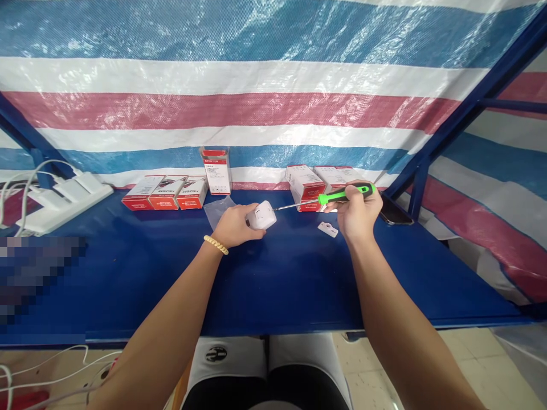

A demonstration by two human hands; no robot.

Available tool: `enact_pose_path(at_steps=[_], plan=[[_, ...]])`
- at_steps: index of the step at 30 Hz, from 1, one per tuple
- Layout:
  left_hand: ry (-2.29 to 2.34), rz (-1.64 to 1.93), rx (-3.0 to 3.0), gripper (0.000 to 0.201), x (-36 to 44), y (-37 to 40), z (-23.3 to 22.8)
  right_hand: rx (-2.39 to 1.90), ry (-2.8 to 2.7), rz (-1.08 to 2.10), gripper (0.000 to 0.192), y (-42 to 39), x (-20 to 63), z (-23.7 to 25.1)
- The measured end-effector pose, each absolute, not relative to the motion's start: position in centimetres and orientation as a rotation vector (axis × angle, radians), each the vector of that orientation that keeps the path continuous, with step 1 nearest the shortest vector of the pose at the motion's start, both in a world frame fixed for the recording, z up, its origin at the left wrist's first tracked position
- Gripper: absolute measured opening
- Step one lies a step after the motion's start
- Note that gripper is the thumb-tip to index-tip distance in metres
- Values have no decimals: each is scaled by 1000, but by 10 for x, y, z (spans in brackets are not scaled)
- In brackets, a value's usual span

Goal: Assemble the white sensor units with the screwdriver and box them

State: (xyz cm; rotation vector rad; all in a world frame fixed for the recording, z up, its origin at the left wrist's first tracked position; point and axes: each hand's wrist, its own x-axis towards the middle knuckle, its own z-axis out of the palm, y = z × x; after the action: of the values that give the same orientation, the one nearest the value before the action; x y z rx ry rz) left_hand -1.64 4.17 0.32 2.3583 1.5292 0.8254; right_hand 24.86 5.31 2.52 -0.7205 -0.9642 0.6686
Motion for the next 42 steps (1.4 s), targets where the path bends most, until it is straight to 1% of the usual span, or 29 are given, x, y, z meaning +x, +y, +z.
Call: enact_pose_path(at_steps=[9,15,20,24,31,34,36,38,40,42], plan=[[1429,918,2496,63,-17,42,3,-820,-894,731,17,58,248,26],[1442,965,2466,65,-17,44,1,-825,-870,750,18,59,248,25],[1450,937,2466,66,-18,43,2,-812,-840,775,23,60,249,26],[1438,731,2522,59,-16,40,6,-795,-811,811,27,60,251,29],[1441,306,2715,45,-11,32,15,-778,-772,819,26,61,254,28],[1489,228,2726,52,-9,29,15,-781,-765,835,25,61,254,28],[1523,251,2730,65,-7,27,16,-786,-751,852,24,60,253,29],[1553,387,2700,75,-4,25,17,-790,-730,870,22,60,252,29],[1565,610,2610,70,-1,24,19,-786,-711,888,19,59,250,30],[1554,780,2543,57,3,23,21,-779,-699,905,17,58,248,30]])
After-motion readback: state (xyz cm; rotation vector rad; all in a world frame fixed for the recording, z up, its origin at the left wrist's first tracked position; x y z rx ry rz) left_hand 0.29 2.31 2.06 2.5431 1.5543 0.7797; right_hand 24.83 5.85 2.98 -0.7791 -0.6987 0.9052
